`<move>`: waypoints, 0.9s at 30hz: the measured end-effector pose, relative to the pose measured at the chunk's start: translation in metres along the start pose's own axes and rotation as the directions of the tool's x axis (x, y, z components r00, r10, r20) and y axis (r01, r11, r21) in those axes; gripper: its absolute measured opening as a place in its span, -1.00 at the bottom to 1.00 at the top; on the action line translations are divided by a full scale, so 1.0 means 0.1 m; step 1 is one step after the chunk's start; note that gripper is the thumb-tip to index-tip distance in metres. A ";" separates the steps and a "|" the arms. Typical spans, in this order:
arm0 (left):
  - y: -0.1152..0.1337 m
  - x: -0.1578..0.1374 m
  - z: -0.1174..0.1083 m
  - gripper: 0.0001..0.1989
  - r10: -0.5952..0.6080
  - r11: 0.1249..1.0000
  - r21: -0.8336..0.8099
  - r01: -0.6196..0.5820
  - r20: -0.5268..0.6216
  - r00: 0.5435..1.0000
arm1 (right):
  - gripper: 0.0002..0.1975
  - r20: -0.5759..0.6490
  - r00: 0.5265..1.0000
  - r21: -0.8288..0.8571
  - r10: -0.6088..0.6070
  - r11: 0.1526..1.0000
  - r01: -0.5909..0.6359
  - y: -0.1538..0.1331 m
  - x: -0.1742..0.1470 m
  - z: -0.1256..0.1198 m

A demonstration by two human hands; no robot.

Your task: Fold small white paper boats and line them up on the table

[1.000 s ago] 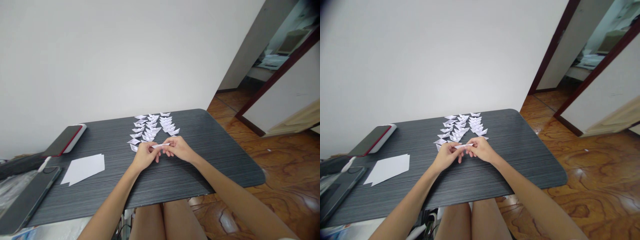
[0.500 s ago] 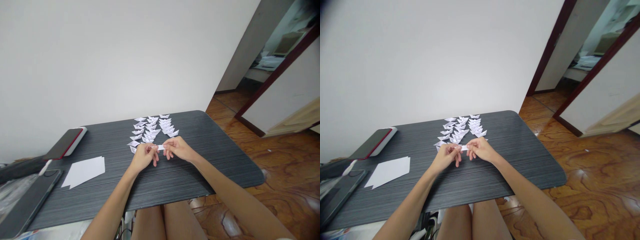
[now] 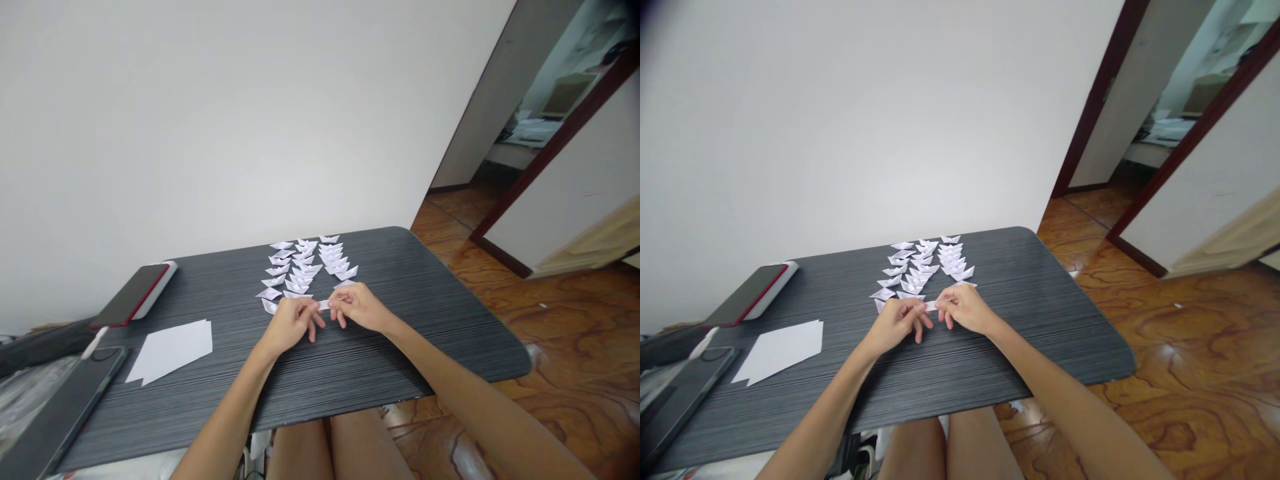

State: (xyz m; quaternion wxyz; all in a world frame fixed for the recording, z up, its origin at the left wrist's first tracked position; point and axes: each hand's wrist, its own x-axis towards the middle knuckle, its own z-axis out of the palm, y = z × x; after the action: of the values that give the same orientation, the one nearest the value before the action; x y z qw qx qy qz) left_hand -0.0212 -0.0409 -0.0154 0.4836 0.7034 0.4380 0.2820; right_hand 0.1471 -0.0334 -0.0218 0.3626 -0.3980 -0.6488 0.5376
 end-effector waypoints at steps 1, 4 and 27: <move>0.00 0.00 0.00 -0.70 0.001 1.000 0.024 0.000 -0.018 1.000 | -0.84 -0.011 1.000 -0.003 -0.004 1.000 0.004 -0.01 0.00 0.00; 0.01 -0.01 0.00 -0.70 0.002 0.997 0.073 0.004 -0.077 0.997 | -0.84 -0.050 0.999 -0.004 -0.016 1.000 0.016 -0.02 -0.01 0.02; -0.09 0.00 -0.08 -0.74 0.247 0.950 0.262 -0.171 -0.294 0.923 | -0.82 0.028 0.843 -0.638 -0.537 0.640 0.429 0.06 -0.04 -0.10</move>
State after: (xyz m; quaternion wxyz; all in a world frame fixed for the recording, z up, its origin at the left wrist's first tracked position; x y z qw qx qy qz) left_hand -0.0308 -0.0359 -0.0204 0.2870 0.7419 0.4631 0.3909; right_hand 0.1581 -0.0322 -0.0260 0.3931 -0.3487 -0.8390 0.1414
